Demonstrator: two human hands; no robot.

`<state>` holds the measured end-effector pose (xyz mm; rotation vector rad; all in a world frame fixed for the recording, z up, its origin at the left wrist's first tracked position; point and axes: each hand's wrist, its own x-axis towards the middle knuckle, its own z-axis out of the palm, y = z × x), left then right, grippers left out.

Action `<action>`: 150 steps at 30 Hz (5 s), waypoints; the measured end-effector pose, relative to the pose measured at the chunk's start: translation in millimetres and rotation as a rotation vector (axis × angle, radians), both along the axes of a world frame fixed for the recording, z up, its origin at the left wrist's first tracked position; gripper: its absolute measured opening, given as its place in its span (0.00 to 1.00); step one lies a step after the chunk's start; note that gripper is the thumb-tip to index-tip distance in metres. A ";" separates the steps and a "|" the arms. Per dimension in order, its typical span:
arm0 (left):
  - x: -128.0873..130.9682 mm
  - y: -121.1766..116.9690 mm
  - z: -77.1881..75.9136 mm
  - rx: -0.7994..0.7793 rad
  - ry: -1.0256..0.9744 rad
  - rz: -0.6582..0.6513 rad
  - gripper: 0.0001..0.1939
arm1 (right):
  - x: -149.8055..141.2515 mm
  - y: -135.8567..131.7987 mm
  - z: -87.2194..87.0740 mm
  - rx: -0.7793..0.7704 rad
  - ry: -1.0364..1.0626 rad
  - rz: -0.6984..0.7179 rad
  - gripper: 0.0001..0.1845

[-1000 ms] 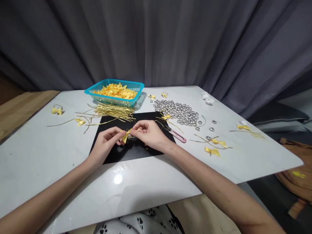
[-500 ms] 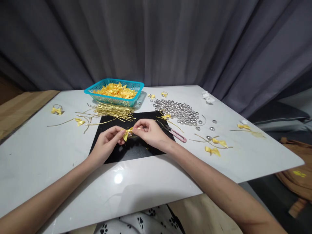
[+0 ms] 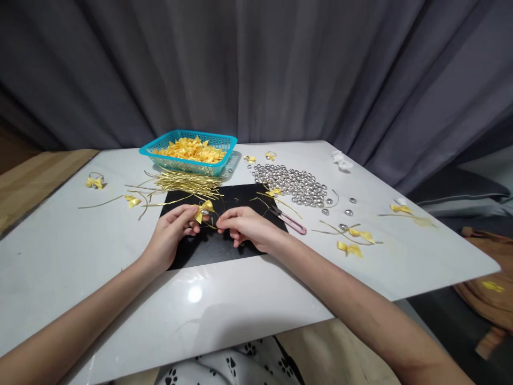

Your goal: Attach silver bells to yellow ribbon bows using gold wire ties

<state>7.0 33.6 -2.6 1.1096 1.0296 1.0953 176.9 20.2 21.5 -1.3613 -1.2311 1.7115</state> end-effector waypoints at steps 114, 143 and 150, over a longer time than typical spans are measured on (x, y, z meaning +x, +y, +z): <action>10.9 -8.1 7.4 -0.132 0.182 -0.214 0.07 | 23.3 -0.3 35.6 -0.027 0.279 -0.358 0.08; 6.1 -7.3 7.0 -0.110 0.104 -0.196 0.11 | 12.2 -1.3 14.5 0.456 -0.433 0.130 0.07; 6.6 -7.6 11.2 -0.101 0.094 -0.224 0.07 | 19.7 1.4 24.2 0.474 -0.453 0.121 0.07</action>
